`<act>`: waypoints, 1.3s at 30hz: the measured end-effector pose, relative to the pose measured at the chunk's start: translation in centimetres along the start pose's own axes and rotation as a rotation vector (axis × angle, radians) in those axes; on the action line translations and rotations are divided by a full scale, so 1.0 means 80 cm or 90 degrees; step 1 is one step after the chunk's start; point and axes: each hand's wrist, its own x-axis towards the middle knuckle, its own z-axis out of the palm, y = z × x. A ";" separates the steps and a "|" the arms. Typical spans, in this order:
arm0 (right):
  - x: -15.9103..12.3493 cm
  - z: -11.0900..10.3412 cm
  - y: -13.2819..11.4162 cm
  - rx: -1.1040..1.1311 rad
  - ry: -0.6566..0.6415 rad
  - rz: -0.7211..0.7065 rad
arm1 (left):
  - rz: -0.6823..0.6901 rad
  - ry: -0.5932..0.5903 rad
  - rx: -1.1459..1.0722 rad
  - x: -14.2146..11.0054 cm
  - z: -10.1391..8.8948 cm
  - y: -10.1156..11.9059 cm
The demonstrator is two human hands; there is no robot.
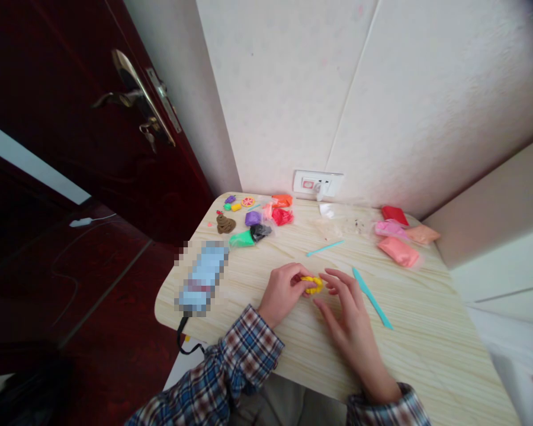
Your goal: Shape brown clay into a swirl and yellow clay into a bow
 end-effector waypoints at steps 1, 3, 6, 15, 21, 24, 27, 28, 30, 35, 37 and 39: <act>0.001 0.002 0.001 -0.002 -0.019 -0.006 | -0.009 -0.001 -0.010 0.000 -0.001 -0.001; 0.002 0.006 0.002 -0.002 -0.053 -0.013 | -0.003 -0.006 0.011 0.000 -0.002 -0.003; 0.001 0.008 0.004 -0.013 -0.072 -0.004 | 0.022 -0.018 0.072 0.000 -0.003 -0.003; 0.009 0.005 -0.005 0.022 0.017 0.106 | 0.036 -0.038 0.048 -0.007 -0.009 0.008; 0.023 0.013 -0.010 0.104 0.069 0.222 | 0.166 -0.032 0.172 -0.009 -0.004 0.014; 0.025 0.016 -0.012 0.148 0.035 0.208 | 0.197 0.005 0.215 -0.008 -0.006 0.012; 0.022 0.018 -0.014 0.197 0.000 0.170 | 0.193 0.073 0.222 -0.006 -0.010 0.010; 0.021 0.019 -0.015 0.208 -0.014 0.154 | 0.181 0.098 0.221 -0.006 -0.012 0.009; 0.018 0.021 -0.015 0.219 -0.037 0.117 | 0.153 0.137 0.218 -0.007 -0.015 0.009; 0.017 0.021 -0.011 0.175 -0.023 0.074 | 0.119 0.126 0.190 -0.008 -0.018 0.009; 0.017 0.019 -0.010 0.129 0.000 0.081 | 0.097 0.075 0.138 -0.008 -0.017 0.010; 0.017 0.019 -0.008 0.079 0.022 0.089 | 0.078 0.008 0.062 -0.008 -0.014 0.010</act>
